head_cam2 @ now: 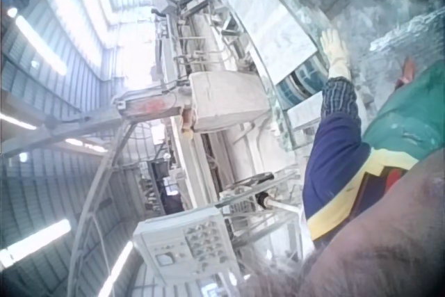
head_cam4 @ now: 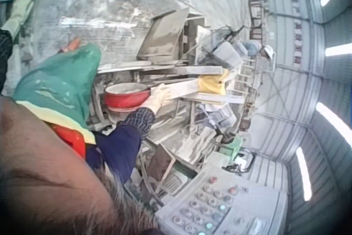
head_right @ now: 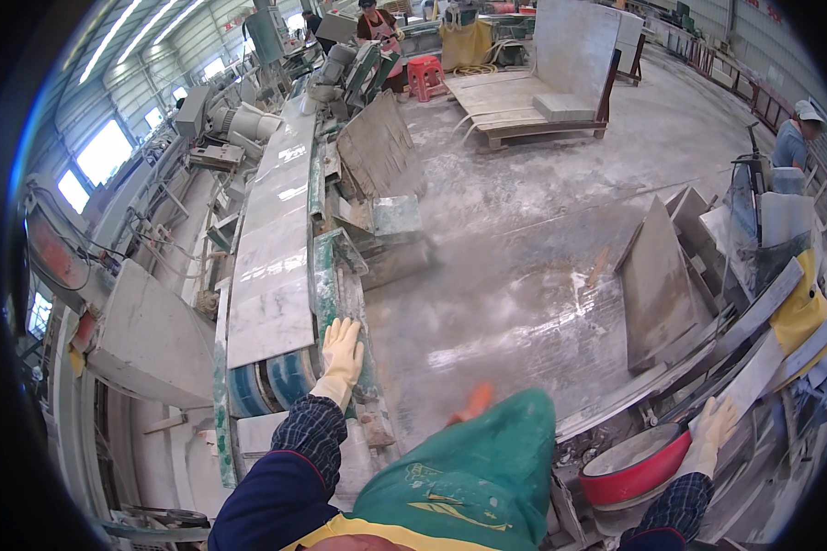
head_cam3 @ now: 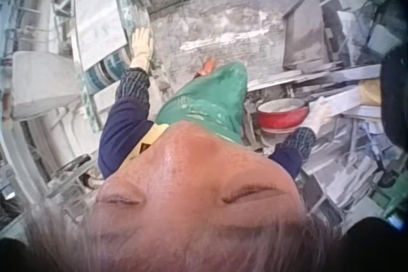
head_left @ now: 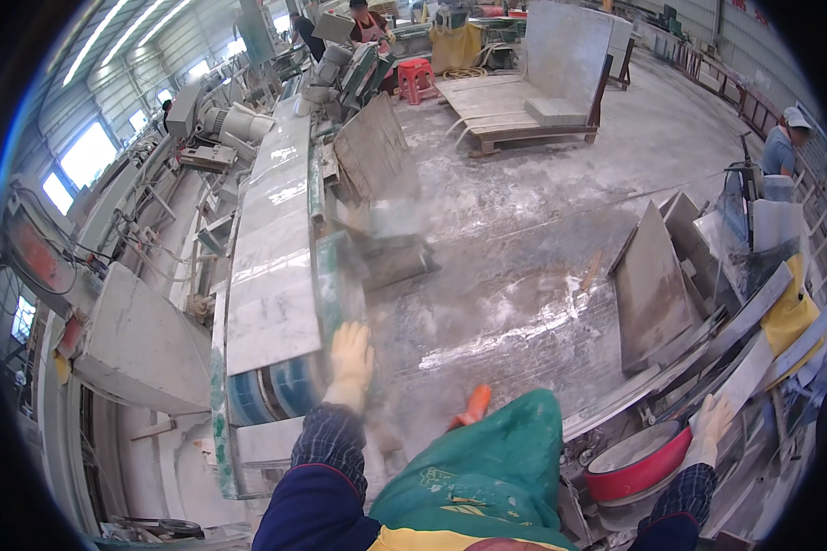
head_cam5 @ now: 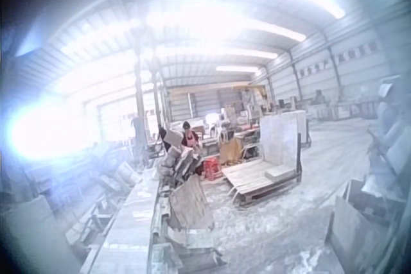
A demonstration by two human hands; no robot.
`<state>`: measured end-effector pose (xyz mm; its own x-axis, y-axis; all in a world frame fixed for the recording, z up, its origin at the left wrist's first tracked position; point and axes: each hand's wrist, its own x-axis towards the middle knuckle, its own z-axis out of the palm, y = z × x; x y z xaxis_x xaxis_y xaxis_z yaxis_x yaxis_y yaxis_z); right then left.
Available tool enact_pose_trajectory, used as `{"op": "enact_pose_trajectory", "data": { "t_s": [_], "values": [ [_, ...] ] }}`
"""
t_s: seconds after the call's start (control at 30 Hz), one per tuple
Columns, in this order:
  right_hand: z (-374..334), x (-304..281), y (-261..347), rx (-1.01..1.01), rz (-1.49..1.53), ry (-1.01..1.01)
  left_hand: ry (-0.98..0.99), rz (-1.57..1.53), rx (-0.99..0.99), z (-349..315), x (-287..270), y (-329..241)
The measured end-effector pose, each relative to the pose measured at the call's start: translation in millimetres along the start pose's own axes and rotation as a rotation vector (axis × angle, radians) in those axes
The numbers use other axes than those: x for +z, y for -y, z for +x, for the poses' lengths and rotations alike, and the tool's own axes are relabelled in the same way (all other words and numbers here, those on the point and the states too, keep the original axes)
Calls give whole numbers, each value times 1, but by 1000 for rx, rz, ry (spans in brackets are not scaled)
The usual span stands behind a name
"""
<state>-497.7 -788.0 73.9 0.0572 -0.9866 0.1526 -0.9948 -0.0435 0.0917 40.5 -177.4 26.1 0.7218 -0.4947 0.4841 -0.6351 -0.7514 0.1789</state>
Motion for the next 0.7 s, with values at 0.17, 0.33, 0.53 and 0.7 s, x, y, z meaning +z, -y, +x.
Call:
{"op": "enact_pose_trajectory", "data": {
  "t_s": [0.17, 0.33, 0.53, 0.7],
  "values": [
    [4, 0, -3, -21, 43, -35, 17, 1, -10, -1, 3, 3],
    [12, -13, 1, -26, 34, -21, 87, -47, -70, -2, 3, 5],
    [15, -27, 9, 17, 82, 25, 51, -33, -57, 0, 1, 4],
    [20, -22, 9, 29, 31, -47, 85, -32, -98, 0, 2, 5]
  ]
}}
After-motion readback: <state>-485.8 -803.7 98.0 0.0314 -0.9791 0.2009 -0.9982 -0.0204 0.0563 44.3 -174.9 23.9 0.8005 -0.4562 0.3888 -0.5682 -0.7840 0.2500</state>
